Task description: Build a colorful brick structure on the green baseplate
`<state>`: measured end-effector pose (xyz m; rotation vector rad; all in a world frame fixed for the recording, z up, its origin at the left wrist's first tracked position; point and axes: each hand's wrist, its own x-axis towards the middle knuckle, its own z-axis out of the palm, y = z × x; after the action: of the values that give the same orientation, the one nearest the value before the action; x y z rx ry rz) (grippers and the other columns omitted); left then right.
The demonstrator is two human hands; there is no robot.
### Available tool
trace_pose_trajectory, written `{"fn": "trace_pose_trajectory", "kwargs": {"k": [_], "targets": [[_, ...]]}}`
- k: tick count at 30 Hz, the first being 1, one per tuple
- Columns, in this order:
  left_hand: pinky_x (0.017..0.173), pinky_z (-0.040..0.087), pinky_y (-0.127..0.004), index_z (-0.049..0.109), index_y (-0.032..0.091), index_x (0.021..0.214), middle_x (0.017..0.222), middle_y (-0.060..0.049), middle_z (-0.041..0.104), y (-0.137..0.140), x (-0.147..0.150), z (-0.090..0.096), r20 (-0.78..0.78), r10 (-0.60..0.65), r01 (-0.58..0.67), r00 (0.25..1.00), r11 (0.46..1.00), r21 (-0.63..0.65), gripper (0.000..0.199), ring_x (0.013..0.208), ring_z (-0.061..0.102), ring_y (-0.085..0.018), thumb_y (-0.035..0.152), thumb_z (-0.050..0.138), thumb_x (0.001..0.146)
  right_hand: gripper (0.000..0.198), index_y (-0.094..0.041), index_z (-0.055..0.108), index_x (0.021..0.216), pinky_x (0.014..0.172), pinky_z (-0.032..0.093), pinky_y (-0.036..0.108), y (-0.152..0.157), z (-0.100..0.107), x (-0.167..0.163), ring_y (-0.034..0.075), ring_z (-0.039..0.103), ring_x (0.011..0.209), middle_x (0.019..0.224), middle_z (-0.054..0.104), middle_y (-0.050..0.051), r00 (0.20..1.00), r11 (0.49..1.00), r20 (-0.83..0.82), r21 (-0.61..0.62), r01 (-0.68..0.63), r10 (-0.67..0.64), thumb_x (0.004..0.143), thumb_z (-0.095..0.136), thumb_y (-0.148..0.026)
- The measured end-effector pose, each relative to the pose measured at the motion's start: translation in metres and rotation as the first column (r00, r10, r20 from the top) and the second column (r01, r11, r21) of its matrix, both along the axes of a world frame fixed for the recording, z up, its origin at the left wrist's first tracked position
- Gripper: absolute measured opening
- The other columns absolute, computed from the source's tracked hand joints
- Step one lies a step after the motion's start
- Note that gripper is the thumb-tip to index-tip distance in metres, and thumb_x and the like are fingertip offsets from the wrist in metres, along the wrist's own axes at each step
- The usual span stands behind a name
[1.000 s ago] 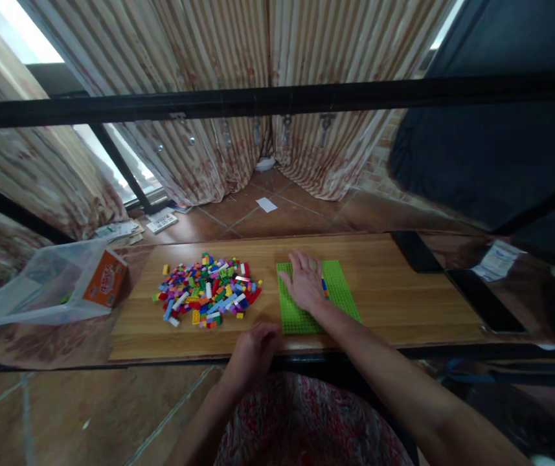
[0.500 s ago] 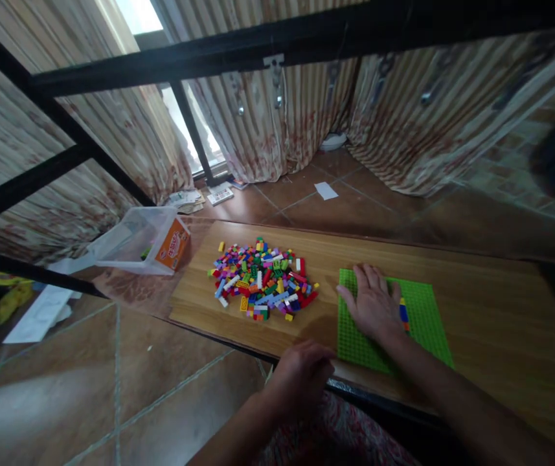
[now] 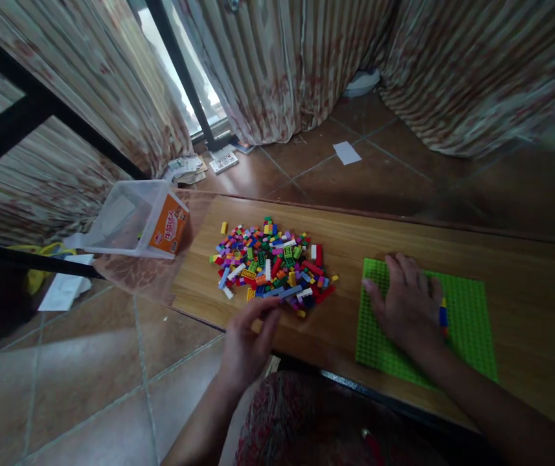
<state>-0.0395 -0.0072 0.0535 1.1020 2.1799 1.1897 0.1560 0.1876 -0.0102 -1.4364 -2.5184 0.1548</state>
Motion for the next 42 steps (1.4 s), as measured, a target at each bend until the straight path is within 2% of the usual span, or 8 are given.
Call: {"fn": "trace_pose_trajectory", "kwargs": {"k": [2,6,12,19,27,31,36,42], "targets": [[0.074,0.051,-0.027,0.066,0.019,0.104,0.095,-0.006,0.067,0.002,-0.024,-0.001,-0.133,0.093,-0.096,0.987,0.995,-0.016,0.023,0.080,0.062,-0.015,0.031,0.056,0.088,0.062,-0.011,0.037,0.140,0.107,0.023,0.058,0.000,0.000,0.001,0.036,0.035,0.134,0.144,0.043,0.020,0.999,1.000,-0.047,-0.004,0.004,-0.005,0.093,0.036,-0.052],[0.073,0.052,-0.029,0.067,0.018,0.104,0.102,-0.006,0.064,0.013,-0.054,-0.002,-0.323,0.056,-0.081,0.945,0.995,-0.063,0.027,0.076,0.061,-0.014,0.034,0.059,0.084,0.051,-0.012,0.048,0.130,0.105,0.033,0.051,0.002,0.005,0.008,0.030,0.049,0.122,0.129,0.057,0.018,0.952,1.000,-0.304,-0.032,0.000,-0.009,0.095,0.033,-0.045],[0.063,0.050,-0.025,0.068,0.018,0.104,0.095,-0.004,0.063,-0.001,-0.052,-0.001,-0.315,0.115,-0.137,0.942,0.989,-0.048,0.032,0.072,0.060,-0.014,0.040,0.058,0.082,0.045,-0.021,0.056,0.117,0.099,0.044,0.043,0.011,0.010,0.017,0.023,0.058,0.114,0.119,0.065,0.011,0.740,0.982,-0.654,-0.183,0.048,-0.158,0.096,0.025,-0.045],[0.064,0.050,-0.027,0.069,0.018,0.100,0.087,-0.004,0.065,-0.028,-0.056,-0.003,-0.222,0.214,-0.248,0.951,0.959,-0.140,0.037,0.070,0.060,-0.016,0.045,0.058,0.077,0.051,-0.017,0.061,0.107,0.090,0.051,0.041,0.024,0.028,0.040,0.023,0.066,0.104,0.107,0.071,0.013,0.435,0.937,-0.836,-0.344,0.058,-0.334,0.094,0.028,-0.054],[0.067,0.052,-0.031,0.067,0.017,0.103,0.091,-0.008,0.068,-0.038,-0.048,-0.010,-0.227,0.132,-0.159,0.965,0.981,-0.107,0.040,0.075,0.063,-0.020,0.047,0.054,0.079,0.046,-0.012,0.067,0.097,0.089,0.046,0.050,0.000,0.025,0.112,0.030,0.064,0.092,0.097,0.069,0.017,0.626,0.933,-0.693,-0.233,0.275,-0.358,0.085,0.045,-0.051],[0.069,0.053,-0.032,0.066,0.017,0.103,0.094,-0.008,0.069,-0.040,-0.045,-0.018,-0.247,0.144,-0.175,0.958,0.979,-0.107,0.035,0.074,0.064,-0.019,0.040,0.052,0.080,0.044,-0.014,0.065,0.103,0.091,0.047,0.046,-0.008,-0.003,0.134,0.029,0.061,0.097,0.103,0.067,0.017,0.866,0.968,-0.434,-0.075,0.240,-0.249,0.088,0.038,-0.046],[0.072,0.052,-0.032,0.066,0.015,0.102,0.093,-0.009,0.069,-0.040,-0.042,-0.026,-0.246,0.154,-0.186,0.957,0.976,-0.113,0.030,0.076,0.064,-0.019,0.031,0.053,0.081,0.042,-0.016,0.063,0.103,0.093,0.047,0.047,-0.008,-0.026,0.142,0.030,0.061,0.098,0.104,0.066,0.017,0.940,0.977,-0.328,0.148,0.152,-0.097,0.090,0.034,-0.044],[0.074,0.051,-0.030,0.068,0.016,0.101,0.094,-0.008,0.069,-0.031,-0.050,-0.022,-0.255,0.177,-0.201,0.951,0.977,-0.072,0.025,0.076,0.064,-0.017,0.026,0.054,0.082,0.044,-0.015,0.063,0.100,0.090,0.048,0.048,-0.003,-0.036,0.146,0.032,0.062,0.096,0.103,0.067,0.017,0.966,0.972,-0.253,0.208,0.109,-0.054,0.089,0.033,-0.045]]}}
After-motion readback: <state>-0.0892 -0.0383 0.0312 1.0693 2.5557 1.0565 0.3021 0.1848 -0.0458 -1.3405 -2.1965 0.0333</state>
